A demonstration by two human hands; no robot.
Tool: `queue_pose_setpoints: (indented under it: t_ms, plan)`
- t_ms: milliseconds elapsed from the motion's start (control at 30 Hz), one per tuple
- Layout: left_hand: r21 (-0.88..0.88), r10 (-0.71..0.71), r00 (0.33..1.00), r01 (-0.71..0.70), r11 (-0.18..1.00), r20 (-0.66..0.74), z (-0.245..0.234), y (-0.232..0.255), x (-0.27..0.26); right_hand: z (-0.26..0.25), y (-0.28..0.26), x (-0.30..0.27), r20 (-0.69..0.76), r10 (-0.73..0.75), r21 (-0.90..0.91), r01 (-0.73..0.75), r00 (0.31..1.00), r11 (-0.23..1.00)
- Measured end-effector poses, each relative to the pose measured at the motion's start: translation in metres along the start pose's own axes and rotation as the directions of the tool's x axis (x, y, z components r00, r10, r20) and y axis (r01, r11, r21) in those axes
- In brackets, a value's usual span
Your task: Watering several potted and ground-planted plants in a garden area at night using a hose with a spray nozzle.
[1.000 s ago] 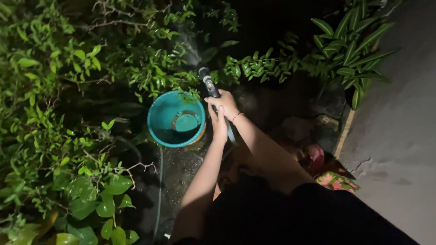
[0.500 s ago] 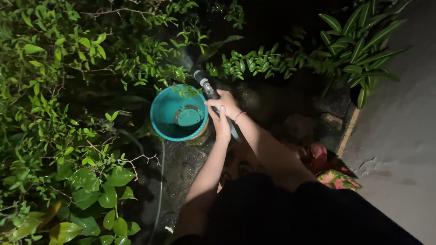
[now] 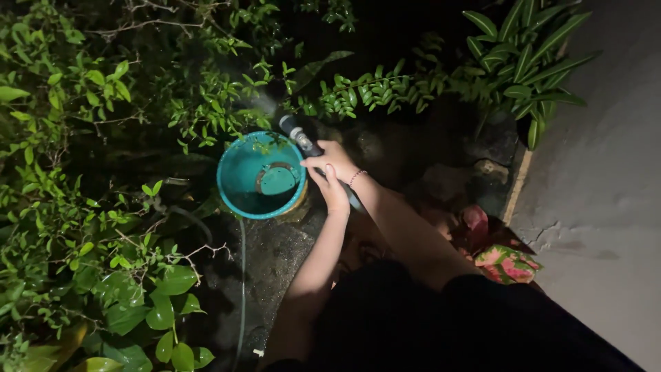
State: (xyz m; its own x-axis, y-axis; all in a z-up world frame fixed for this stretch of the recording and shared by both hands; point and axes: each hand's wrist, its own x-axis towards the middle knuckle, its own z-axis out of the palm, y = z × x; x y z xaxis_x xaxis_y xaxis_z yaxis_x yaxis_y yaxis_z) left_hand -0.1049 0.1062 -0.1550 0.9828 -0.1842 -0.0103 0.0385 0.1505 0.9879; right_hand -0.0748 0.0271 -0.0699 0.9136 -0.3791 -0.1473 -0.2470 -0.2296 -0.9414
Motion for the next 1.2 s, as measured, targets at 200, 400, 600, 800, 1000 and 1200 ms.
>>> queue_pose_setpoints:
  t_ms: [200, 400, 600, 800, 1000, 1200]
  plan:
    - [0.043, 0.063, 0.998, -0.063, 0.997, 0.006, -0.002, 0.030, 0.008, 0.001, -0.009, 0.004, -0.018, -0.061, 0.267, 0.063, 0.998, 0.962]
    - [-0.036, 0.021, 1.000, -0.021, 0.999, -0.006, -0.012, 0.027, 0.019, 0.023, -0.007, 0.019, -0.096, 0.029, 0.190, -0.011, 0.995, 0.982]
    - [-0.114, -0.031, 0.999, 0.033, 0.993, 0.013, -0.020, 0.035, 0.026, 0.032, -0.020, 0.016, -0.182, 0.056, 0.147, -0.030, 0.982, 0.989]
    - [-0.209, -0.047, 0.996, 0.061, 0.976, 0.074, -0.017, 0.047, 0.035, 0.031, -0.026, 0.024, -0.257, 0.118, 0.254, -0.050, 0.959, 0.966]
    - [-0.104, -0.025, 0.994, 0.037, 0.994, 0.109, -0.005, 0.052, 0.046, 0.016, -0.019, 0.037, -0.267, 0.085, 0.338, 0.011, 0.960, 0.941]
    - [-0.227, 0.036, 0.965, 0.025, 0.973, 0.260, 0.020, 0.055, 0.062, -0.015, -0.038, 0.040, -0.285, 0.116, 0.375, -0.001, 0.952, 0.927]
